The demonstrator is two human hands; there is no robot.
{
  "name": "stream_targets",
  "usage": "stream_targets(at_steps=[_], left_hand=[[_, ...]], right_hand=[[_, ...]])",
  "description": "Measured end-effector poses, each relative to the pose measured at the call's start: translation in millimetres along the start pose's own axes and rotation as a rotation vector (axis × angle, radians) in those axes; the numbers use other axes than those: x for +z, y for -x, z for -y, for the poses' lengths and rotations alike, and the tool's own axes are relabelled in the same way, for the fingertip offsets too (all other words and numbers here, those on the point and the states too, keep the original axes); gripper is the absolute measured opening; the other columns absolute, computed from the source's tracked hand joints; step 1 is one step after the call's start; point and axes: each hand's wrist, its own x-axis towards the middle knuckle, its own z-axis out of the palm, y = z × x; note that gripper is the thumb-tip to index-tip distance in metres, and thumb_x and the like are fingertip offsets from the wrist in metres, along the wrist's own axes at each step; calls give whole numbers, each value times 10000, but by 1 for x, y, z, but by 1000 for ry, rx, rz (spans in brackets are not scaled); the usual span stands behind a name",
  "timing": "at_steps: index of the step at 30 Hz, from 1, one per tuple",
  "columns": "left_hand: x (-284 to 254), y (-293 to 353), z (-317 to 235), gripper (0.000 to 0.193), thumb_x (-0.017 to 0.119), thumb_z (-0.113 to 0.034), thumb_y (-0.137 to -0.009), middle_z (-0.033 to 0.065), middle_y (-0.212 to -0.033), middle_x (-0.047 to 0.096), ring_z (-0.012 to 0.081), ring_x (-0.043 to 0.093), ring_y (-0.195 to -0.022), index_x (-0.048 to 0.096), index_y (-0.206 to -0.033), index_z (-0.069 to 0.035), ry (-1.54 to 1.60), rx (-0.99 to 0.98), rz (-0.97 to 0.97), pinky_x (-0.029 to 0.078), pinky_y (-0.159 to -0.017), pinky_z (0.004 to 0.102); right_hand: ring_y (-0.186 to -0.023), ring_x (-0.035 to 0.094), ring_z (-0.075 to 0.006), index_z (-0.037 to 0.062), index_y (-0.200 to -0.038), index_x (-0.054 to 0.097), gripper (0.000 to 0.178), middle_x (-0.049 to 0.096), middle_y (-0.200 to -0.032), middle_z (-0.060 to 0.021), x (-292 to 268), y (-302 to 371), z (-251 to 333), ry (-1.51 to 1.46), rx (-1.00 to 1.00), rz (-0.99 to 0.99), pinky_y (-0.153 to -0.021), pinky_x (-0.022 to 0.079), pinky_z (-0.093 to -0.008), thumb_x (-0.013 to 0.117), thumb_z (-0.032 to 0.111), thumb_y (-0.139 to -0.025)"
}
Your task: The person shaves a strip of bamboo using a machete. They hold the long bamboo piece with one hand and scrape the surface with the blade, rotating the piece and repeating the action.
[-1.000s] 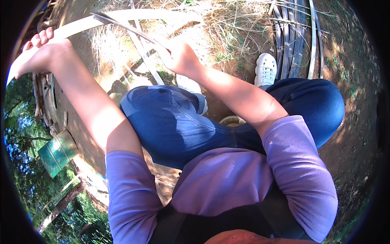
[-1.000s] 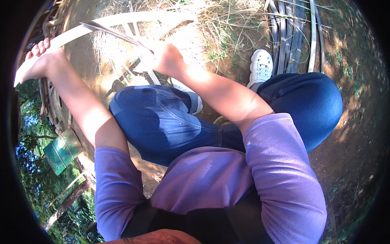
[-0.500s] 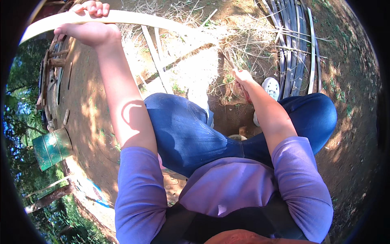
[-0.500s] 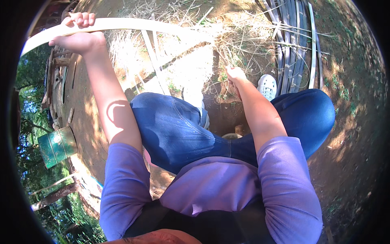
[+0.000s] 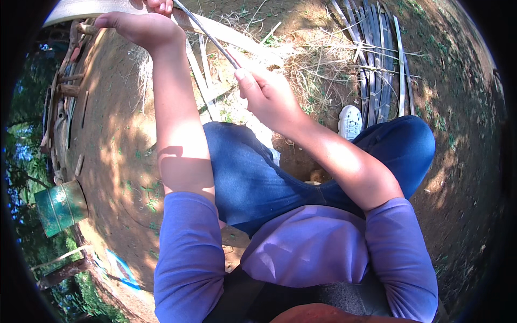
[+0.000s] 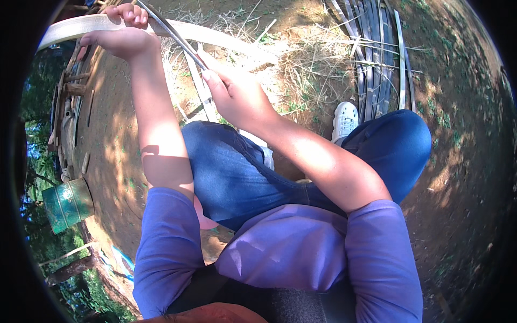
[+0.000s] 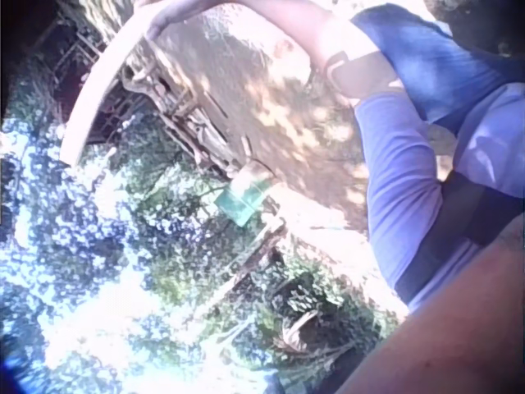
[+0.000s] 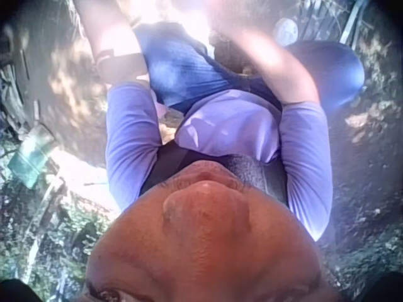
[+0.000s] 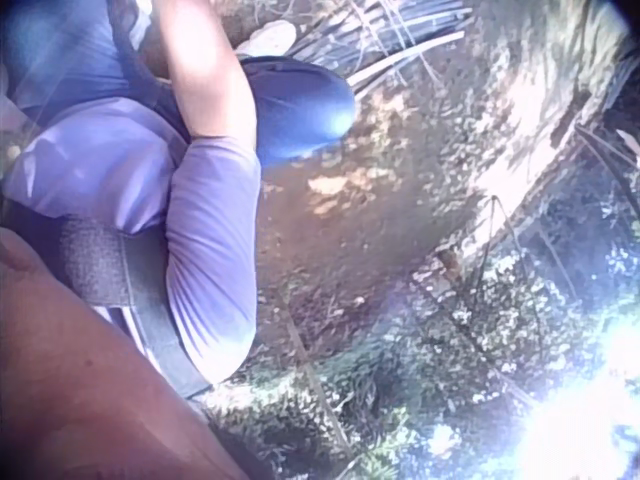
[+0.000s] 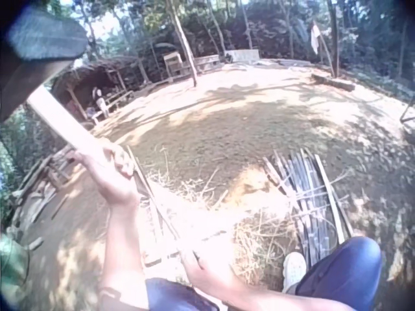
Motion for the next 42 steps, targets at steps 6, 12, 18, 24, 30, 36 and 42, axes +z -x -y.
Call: stream_targets(at_steps=[6, 12, 18, 24, 30, 36, 42], left_hand=[[2, 6, -4, 892, 28, -885, -822, 5, -564, 365, 113, 319, -458, 427, -918, -93, -117, -4, -112, 287, -428, 246], [-2, 10, -6, 893, -12, -898, -791, 1, -537, 372, 115, 326, -448, 421, -820, -119, -92, -21, -158, 280, -422, 240], [9, 12, -8, 881, -9, -897, -795, -5, -526, 362, 107, 311, -428, 419, -800, -127, -87, -18, -132, 276, -412, 235], [0, 10, -7, 840, 21, -881, -824, -13, -531, 338, 103, 306, -421, 413, -804, -138, -138, 6, -214, 267, -401, 229], [5, 6, -13, 871, 30, -872, -838, 8, -561, 358, 115, 299, -433, 420, -890, -94, -196, 26, -190, 275, -393, 252], [17, 11, -7, 824, 11, -865, -840, -10, -552, 332, 109, 301, -424, 404, -826, -141, -185, 35, -217, 271, -399, 249], [10, 1, -5, 862, 18, -862, -846, 3, -542, 344, 126, 298, -415, 408, -855, -93, -155, 28, -223, 278, -394, 265]], right_hand=[[-508, 483, -100, 69, -873, 559, 322, 497, -652, 3, 4, 11, -94, -174, 564, -14, -477, 436, -278, 484, 332, -1043], [-539, 536, -115, 59, -909, 559, 315, 541, -714, -34, 0, 19, -85, -330, 563, -14, -486, 471, -287, 479, 336, -1037], [-553, 496, -50, 70, -959, 637, 249, 534, -674, 31, 14, 13, -32, -333, 162, 5, -479, 421, -253, 525, 281, -1031], [-583, 515, -85, 70, -1389, 573, 407, 565, -633, -38, -12, -3, 12, -272, 545, 179, -546, 444, -263, 523, 222, -1015], [-562, 507, -70, 43, -859, 578, 319, 522, -672, 13, 12, 9, -31, -331, 229, 38, -514, 441, -262, 510, 299, -1036], [-575, 497, -63, 35, -919, 610, 301, 529, -669, 15, 3, 12, -17, -280, 76, -12, -529, 437, -250, 497, 284, -1045], [-574, 504, -85, 62, -1336, 610, 373, 597, -664, -53, -9, 7, 3, -294, 334, 98, -563, 435, -270, 537, 228, -1010]])
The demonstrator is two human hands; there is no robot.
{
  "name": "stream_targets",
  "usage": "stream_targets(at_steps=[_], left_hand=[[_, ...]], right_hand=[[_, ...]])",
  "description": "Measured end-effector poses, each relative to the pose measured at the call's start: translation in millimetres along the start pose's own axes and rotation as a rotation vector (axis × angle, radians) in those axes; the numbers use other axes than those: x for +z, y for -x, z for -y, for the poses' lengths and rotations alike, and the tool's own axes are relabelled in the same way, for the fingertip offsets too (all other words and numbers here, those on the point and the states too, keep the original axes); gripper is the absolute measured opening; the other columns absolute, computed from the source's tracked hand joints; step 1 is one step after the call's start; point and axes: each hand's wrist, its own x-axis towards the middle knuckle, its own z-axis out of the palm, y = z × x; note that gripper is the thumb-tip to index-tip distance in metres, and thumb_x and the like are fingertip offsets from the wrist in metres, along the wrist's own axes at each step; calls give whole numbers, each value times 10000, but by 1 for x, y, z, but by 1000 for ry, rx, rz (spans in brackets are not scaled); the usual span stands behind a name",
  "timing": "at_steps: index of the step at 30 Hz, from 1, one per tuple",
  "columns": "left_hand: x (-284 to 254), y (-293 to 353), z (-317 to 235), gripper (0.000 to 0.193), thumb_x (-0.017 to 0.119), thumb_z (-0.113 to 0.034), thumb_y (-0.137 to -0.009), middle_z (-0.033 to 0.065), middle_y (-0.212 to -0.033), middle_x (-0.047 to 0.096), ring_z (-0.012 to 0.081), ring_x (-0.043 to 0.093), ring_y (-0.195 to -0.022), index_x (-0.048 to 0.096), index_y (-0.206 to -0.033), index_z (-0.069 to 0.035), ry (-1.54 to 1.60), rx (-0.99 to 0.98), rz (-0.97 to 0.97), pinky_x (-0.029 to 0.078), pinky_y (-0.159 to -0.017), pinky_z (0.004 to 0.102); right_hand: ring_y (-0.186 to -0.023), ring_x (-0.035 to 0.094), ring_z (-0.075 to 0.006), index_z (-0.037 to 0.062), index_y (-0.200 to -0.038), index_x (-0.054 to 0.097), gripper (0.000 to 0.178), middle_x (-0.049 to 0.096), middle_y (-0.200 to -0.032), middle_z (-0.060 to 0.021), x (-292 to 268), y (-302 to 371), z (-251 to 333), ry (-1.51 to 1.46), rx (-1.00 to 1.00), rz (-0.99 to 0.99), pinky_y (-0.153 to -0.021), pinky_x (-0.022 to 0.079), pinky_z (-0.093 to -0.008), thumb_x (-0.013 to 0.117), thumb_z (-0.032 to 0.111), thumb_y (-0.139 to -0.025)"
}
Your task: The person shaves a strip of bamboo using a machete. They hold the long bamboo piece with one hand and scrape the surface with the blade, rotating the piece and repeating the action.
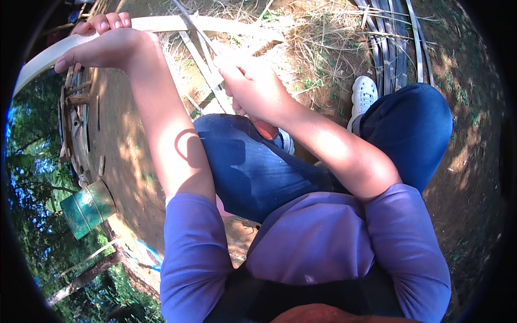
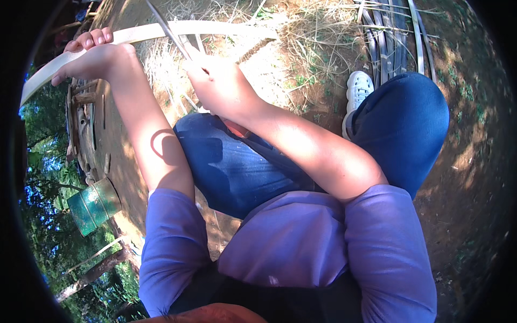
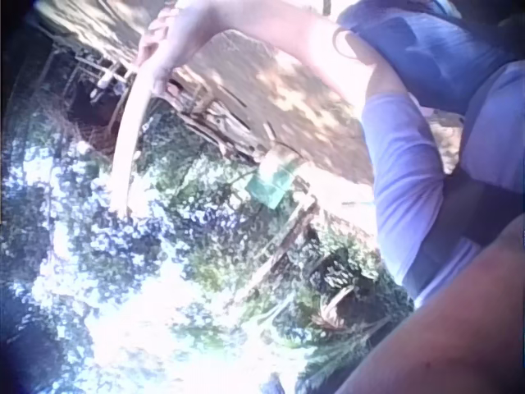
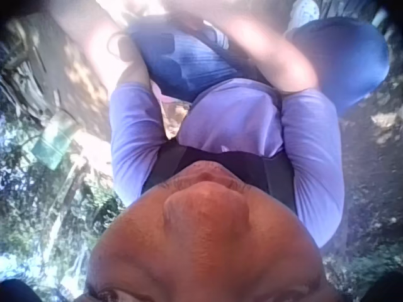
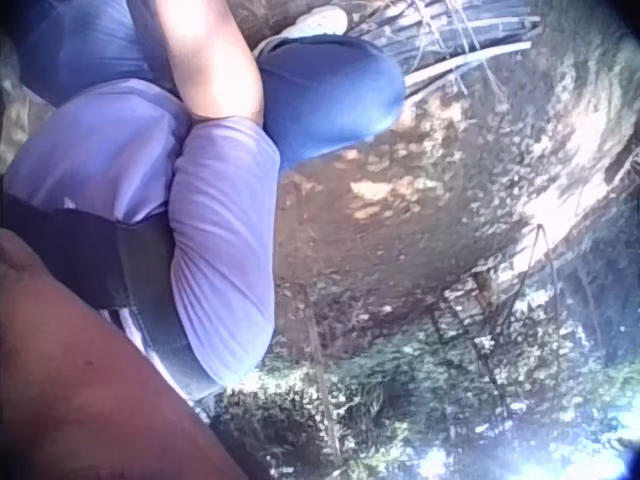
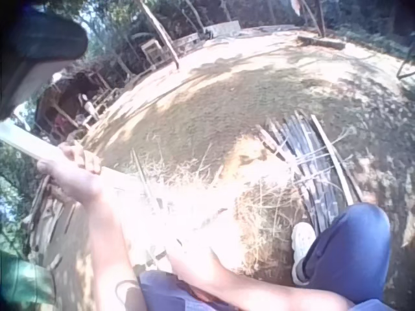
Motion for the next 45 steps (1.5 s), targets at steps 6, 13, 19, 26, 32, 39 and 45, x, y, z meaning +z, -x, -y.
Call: stream_targets(at_steps=[6, 13, 19, 26, 32, 39, 45], left_hand=[[8, 6, -3, 860, 21, -863, -847, 7, -544, 347, 126, 310, -408, 409, -847, -95, -29, 7, 40, 272, -382, 259], [9, 10, -6, 870, 58, -881, -841, 19, -562, 350, 141, 300, -419, 412, -873, -88, -75, 30, 15, 264, -393, 273], [-3, 2, 6, 838, 39, -840, -879, 23, -563, 330, 150, 282, -421, 401, -839, -85, -30, 34, 6, 263, -393, 288], [-1, -1, -2, 818, 40, -837, -882, 17, -570, 332, 136, 293, -436, 386, -861, -97, -104, 21, -35, 275, -394, 281], [5, 10, -4, 807, 29, -813, -895, 19, -571, 335, 128, 296, -428, 368, -875, -81, -112, 18, -51, 273, -379, 256], [4, 1, 3, 790, 37, -828, -887, 2, -545, 324, 124, 277, -414, 358, -839, -107, -108, 48, -55, 263, -384, 253], [2, -1, 0, 791, 20, -830, -877, 0, -536, 326, 119, 281, -417, 349, -823, -113, -130, 52, -39, 259, -383, 249]], right_hand=[[-607, 415, -43, 46, -1338, 611, 375, 516, -676, 34, -19, -18, -28, 60, -166, -47, -558, 390, -229, 531, 245, -1030], [-547, 550, -153, 56, -1160, 671, 308, 611, -644, -74, -18, -21, -68, 204, -142, -97, -548, 446, -321, 505, 272, -1016], [-541, 475, -73, 24, -1042, 666, 325, 519, -621, -4, -10, -10, -21, 29, -26, -100, -490, 391, -271, 541, 323, -1019], [-610, 585, -156, 72, -1201, 680, 309, 637, -742, -97, -43, -43, -112, 151, 47, -111, -592, 482, -332, 544, 245, -984], [-591, 475, -100, 21, -847, 577, 340, 499, -620, -7, -26, -24, -112, 209, 72, -238, -573, 416, -331, 528, 309, -1021], [-523, 513, -141, 56, -790, 546, 349, 523, -602, -32, -25, -32, -109, 194, 53, -179, -518, 441, -321, 515, 324, -1012], [-529, 496, -109, 72, -898, 624, 348, 518, -614, -7, -69, -46, -139, 185, 347, -207, -511, 434, -294, 469, 350, -1038]])
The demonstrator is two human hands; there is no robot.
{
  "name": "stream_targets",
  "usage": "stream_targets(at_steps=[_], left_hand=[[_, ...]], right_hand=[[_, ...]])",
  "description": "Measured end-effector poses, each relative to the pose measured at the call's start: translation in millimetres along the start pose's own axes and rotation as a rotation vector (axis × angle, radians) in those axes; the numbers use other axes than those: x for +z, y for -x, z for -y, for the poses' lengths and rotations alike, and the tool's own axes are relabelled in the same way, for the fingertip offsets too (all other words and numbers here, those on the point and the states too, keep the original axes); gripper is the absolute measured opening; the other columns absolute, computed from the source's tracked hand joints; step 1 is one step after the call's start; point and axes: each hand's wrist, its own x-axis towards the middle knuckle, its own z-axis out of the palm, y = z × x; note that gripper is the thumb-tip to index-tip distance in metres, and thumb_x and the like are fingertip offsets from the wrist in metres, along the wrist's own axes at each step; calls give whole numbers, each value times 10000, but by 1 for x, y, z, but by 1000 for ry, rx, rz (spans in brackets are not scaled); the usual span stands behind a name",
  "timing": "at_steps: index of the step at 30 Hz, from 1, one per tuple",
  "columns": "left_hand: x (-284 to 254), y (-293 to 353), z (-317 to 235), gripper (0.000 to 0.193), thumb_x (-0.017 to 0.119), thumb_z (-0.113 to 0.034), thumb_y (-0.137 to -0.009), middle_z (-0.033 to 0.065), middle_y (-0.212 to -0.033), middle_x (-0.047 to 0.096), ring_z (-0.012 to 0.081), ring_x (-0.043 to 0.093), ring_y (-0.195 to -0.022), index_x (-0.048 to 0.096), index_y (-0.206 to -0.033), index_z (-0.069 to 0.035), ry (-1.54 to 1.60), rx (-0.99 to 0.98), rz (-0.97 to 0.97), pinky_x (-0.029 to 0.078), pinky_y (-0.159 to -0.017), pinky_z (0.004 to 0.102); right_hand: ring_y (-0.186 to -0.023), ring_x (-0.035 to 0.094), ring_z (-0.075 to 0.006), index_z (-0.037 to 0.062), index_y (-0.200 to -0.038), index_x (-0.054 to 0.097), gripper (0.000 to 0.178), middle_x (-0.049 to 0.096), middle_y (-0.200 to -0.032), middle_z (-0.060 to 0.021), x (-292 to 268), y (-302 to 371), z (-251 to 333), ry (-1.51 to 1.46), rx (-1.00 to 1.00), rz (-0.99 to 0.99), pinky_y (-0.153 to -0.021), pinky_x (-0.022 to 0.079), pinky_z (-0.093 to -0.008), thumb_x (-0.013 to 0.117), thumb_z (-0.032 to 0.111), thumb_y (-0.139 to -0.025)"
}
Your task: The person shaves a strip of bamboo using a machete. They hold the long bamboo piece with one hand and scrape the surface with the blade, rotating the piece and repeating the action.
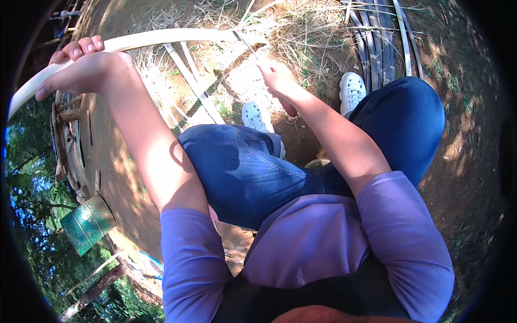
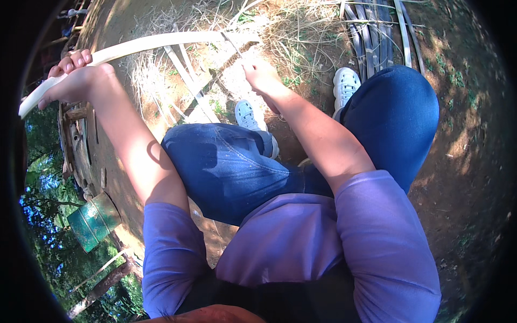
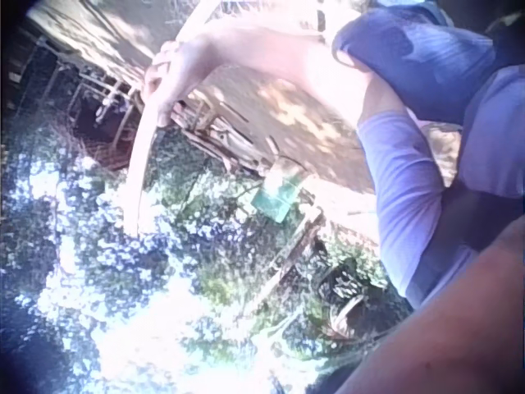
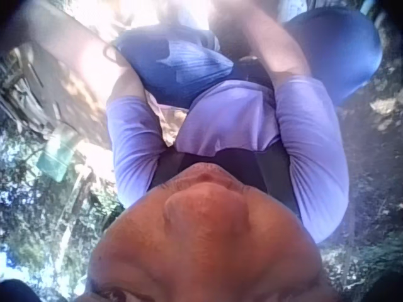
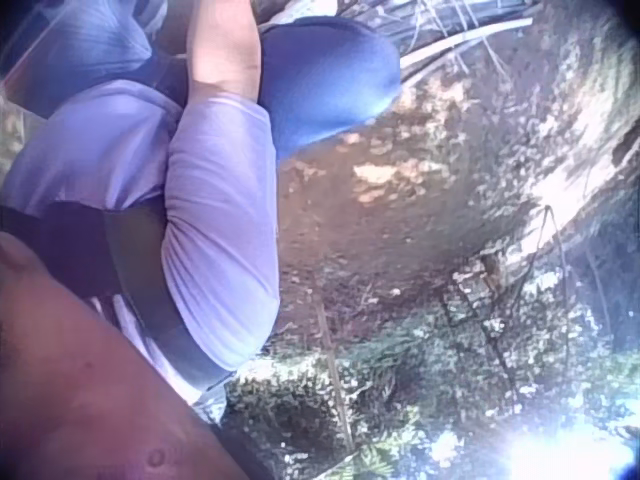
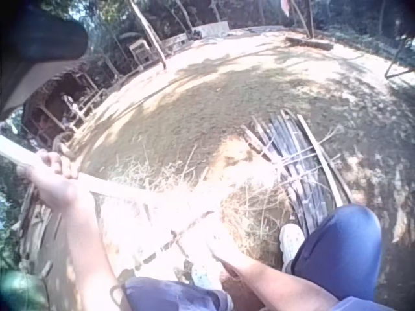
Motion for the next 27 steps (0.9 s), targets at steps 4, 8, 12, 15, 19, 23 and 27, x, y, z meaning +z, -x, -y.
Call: stream_targets(at_steps=[4, 8, 12, 15, 19, 23, 27], left_hand=[[2, 2, 6, 805, 8, -837, -866, 0, -533, 333, 127, 291, -423, 364, -816, -116, -4, -5, -1, 261, -387, 248], [7, -7, 1, 825, -10, -842, -856, 10, -531, 338, 145, 301, -425, 374, -815, -114, 15, -17, 7, 276, -393, 264], [6, -6, 2, 802, -1, -819, -886, 20, -546, 346, 159, 291, -436, 361, -833, -106, -23, 16, 92, 294, -411, 283], [1, -19, 10, 762, 4, -794, -905, 18, -563, 340, 160, 283, -444, 328, -839, -108, -37, 34, 116, 293, -413, 290], [-5, -27, 17, 712, 70, -790, -913, 9, -562, 314, 159, 282, -447, 310, -811, -127, -41, 33, 84, 267, -408, 289], [-22, -40, 20, 729, 179, -829, -885, 1, -539, 309, 170, 294, -447, 355, -733, -138, 61, -32, 59, 286, -432, 299], [-42, -53, 16, 629, 467, -748, -873, 87, -798, 521, 255, 492, -705, 470, -771, -128, 219, -193, 178, 462, -677, 423]], right_hand=[[-520, 541, -157, 60, -781, 567, 409, 530, -613, -19, 31, -2, -4, 143, -496, -184, -513, 466, -336, 505, 383, -1023], [-476, 570, -205, 47, -945, 640, 386, 604, -638, -74, -19, -48, -83, 80, 184, -39, -472, 494, -347, 456, 380, -1008], [-509, 550, -145, 64, -893, 606, 328, 545, -640, -34, 0, -33, -86, -255, 175, -117, -480, 489, -316, 511, 358, -1005], [-510, 551, -144, 69, -923, 586, 306, 543, -654, -29, 24, -38, -84, -297, 146, -135, -465, 475, -307, 505, 352, -1005], [-503, 543, -140, 79, -973, 608, 290, 541, -658, -24, 18, -39, -64, -304, 146, -141, -471, 477, -301, 513, 352, -1003], [-499, 538, -138, 89, -1025, 620, 259, 541, -660, -21, 6, -41, -54, -303, 122, -125, -470, 476, -301, 529, 330, -1000], [-509, 542, -140, 87, -1042, 619, 235, 543, -656, -21, -2, -48, -69, -318, 174, -196, -473, 470, -304, 538, 304, -998]])
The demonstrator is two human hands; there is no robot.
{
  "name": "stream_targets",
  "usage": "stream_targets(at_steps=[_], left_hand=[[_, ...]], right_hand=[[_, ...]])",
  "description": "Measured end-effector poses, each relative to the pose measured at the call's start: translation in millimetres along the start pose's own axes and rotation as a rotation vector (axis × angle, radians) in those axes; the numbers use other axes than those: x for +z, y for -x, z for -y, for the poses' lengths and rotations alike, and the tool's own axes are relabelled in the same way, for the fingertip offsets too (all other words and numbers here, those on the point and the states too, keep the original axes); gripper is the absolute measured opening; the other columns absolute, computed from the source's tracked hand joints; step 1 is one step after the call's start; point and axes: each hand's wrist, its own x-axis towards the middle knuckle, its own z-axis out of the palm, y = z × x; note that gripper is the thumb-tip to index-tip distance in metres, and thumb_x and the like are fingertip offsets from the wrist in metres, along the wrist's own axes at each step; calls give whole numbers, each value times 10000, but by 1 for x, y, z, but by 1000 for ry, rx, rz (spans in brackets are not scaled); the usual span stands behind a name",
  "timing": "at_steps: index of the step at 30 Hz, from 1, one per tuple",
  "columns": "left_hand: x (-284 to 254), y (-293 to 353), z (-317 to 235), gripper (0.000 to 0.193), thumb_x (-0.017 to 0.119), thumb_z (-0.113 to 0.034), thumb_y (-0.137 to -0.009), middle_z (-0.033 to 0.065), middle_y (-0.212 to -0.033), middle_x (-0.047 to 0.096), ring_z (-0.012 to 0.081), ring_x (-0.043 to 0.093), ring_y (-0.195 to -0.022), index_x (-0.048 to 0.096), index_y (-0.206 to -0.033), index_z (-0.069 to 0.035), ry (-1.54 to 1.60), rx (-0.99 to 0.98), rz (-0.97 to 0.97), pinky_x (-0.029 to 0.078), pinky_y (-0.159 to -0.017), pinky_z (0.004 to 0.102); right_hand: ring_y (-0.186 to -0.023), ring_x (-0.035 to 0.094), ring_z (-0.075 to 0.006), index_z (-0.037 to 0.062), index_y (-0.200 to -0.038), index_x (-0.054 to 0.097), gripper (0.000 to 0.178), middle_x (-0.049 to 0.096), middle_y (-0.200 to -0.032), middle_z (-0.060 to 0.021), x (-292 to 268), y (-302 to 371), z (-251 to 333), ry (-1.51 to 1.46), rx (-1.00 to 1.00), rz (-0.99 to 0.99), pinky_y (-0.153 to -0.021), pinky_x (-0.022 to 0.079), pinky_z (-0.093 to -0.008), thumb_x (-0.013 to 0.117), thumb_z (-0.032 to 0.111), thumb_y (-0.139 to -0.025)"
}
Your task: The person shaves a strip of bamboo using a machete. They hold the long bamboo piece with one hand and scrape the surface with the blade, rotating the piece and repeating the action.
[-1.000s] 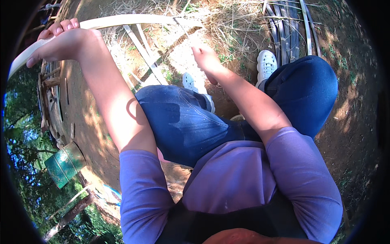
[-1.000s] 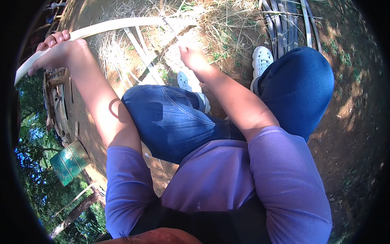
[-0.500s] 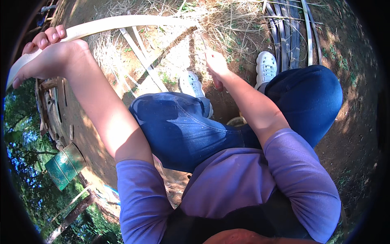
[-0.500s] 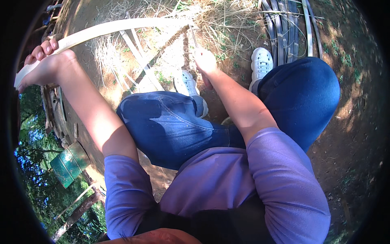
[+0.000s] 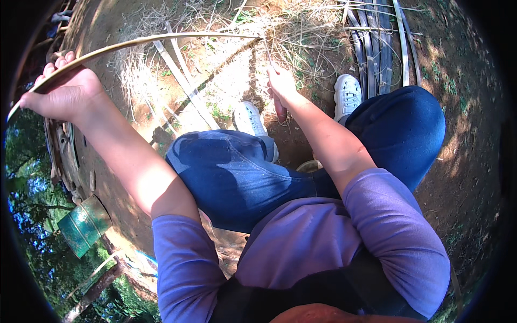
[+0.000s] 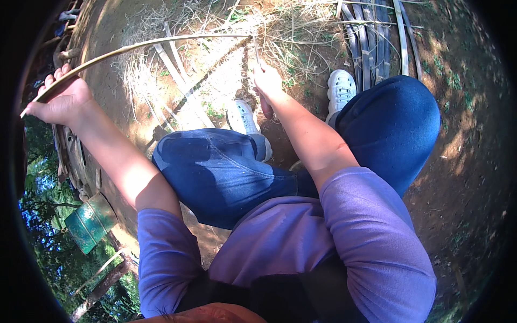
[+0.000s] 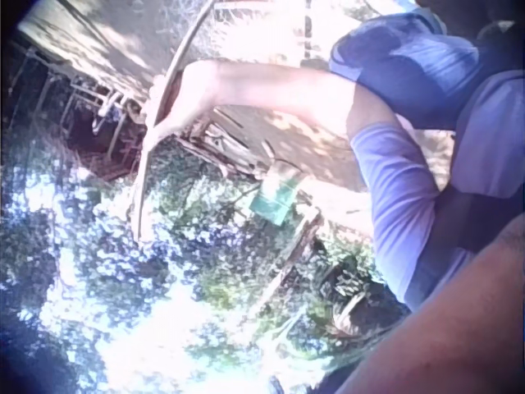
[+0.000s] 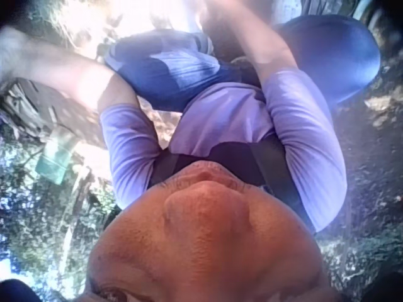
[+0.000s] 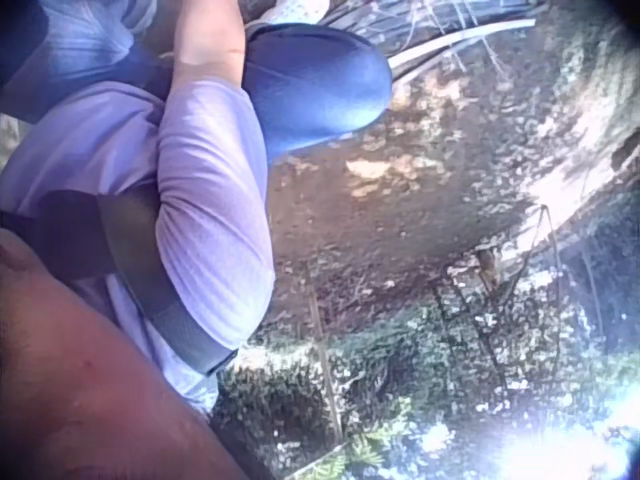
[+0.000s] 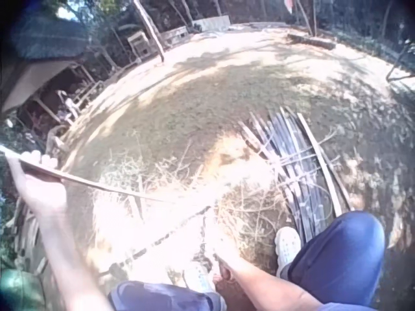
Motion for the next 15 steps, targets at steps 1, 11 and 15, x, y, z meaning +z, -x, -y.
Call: stream_targets(at_steps=[1, 11, 15], left_hand=[[-3, 3, 2, 555, 533, -672, -883, 95, -877, 521, 283, 517, -792, 490, -855, -120, -124, 56, -71, 474, -760, 471], [1, 29, 6, 747, 533, -527, -991, 166, -1228, 471, 306, 566, -1089, 235, -1381, 36, -169, 181, -269, 469, -992, 495], [-11, 40, 70, 716, 554, -468, -1010, 105, -1343, 485, 194, 472, -1242, 198, -1475, -57, -187, -80, 141, 387, -1045, 385]], right_hand=[[-518, 544, -148, 78, -1012, 612, 225, 537, -643, -25, -4, 2, -4, -77, -5, -29, -482, 465, -309, 537, 290, -998], [-547, 545, -122, 81, -1054, 601, 239, 549, -719, -34, -19, 29, 174, 50, -380, 64, -502, 489, -291, 555, 307, -996], [-589, 543, -87, 121, -1266, 601, 368, 559, -770, -21, -51, 59, 263, 271, -591, 65, -529, 494, -254, 592, 365, -991]])
